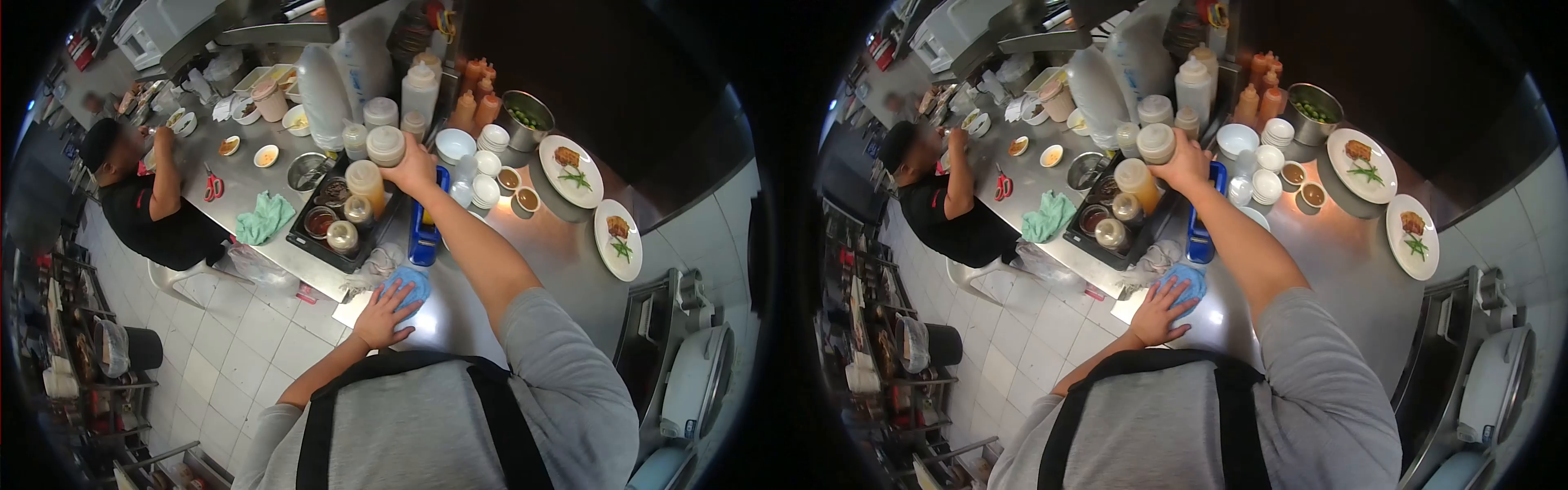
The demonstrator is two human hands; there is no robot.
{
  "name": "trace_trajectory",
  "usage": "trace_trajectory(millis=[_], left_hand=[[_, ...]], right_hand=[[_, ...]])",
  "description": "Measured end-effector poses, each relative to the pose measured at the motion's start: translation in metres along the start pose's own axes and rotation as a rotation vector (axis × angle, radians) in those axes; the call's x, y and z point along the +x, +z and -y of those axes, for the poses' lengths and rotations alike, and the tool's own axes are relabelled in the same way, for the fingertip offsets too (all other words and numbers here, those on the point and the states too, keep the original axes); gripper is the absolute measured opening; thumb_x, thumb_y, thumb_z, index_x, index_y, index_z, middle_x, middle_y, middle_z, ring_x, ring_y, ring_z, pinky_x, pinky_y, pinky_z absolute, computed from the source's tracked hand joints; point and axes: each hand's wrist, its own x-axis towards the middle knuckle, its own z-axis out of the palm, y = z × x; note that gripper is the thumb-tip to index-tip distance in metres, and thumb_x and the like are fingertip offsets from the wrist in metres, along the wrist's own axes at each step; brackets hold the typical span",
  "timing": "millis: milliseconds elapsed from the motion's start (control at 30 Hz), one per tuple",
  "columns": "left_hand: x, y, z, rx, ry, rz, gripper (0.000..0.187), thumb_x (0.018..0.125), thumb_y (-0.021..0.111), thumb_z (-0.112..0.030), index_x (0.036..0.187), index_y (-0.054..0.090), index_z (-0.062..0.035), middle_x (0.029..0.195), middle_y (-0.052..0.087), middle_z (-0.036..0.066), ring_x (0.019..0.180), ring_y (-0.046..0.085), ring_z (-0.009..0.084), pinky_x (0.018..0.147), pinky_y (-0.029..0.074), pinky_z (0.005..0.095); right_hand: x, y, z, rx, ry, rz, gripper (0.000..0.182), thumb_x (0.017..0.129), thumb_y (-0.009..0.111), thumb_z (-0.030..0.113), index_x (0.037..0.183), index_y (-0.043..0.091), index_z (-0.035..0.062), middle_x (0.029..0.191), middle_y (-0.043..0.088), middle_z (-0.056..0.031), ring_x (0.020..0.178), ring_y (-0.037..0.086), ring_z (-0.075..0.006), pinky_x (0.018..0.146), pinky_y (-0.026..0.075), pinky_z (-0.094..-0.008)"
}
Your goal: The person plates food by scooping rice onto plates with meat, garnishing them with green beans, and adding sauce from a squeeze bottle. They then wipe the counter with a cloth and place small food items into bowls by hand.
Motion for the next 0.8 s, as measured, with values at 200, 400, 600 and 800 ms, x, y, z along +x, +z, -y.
trace_trajectory(millis=[200,400,600,800], left_hand=[[0.002,0.000,-0.006,0.017,-0.014,-0.017,0.058,0.075,0.065,-0.041,0.129,0.048,-0.0246,0.145,0.029,0.009,0.135,0.024,0.0324,0.104,0.024,0.0537],[0.003,0.004,-0.008,0.005,-0.025,-0.059,0.061,0.069,0.069,-0.040,0.126,0.051,-0.0242,0.144,0.031,0.010,0.133,0.026,0.0349,0.104,0.024,0.0547],[0.007,0.003,-0.013,0.049,-0.047,-0.024,0.062,0.068,0.069,-0.040,0.126,0.051,-0.0240,0.143,0.032,0.012,0.133,0.026,0.0364,0.104,0.022,0.0546],[0.008,0.009,-0.011,0.071,-0.064,-0.014,0.060,0.069,0.067,-0.039,0.126,0.051,-0.0242,0.143,0.031,0.013,0.134,0.024,0.0358,0.105,0.020,0.0533]], right_hand=[[0.015,-0.080,0.008,0.584,-0.219,-0.355,0.078,0.051,0.085,0.032,0.115,0.046,0.0093,0.105,0.061,-0.0138,0.101,0.058,-0.0295,0.087,0.046,-0.0383],[0.018,-0.241,-0.050,0.791,-0.237,-0.367,0.073,0.061,0.082,0.019,0.118,0.040,0.0036,0.108,0.056,-0.0114,0.098,0.056,-0.0198,0.085,0.047,-0.0339],[-0.014,-0.327,-0.153,0.337,-0.018,-0.509,0.073,0.061,0.082,0.025,0.117,0.041,0.0020,0.107,0.058,-0.0147,0.097,0.058,-0.0209,0.084,0.047,-0.0335],[-0.044,-0.362,-0.257,-0.213,0.377,-0.386,0.082,0.058,0.077,0.046,0.120,0.043,0.0040,0.109,0.060,-0.0207,0.100,0.060,-0.0330,0.088,0.045,-0.0380]])
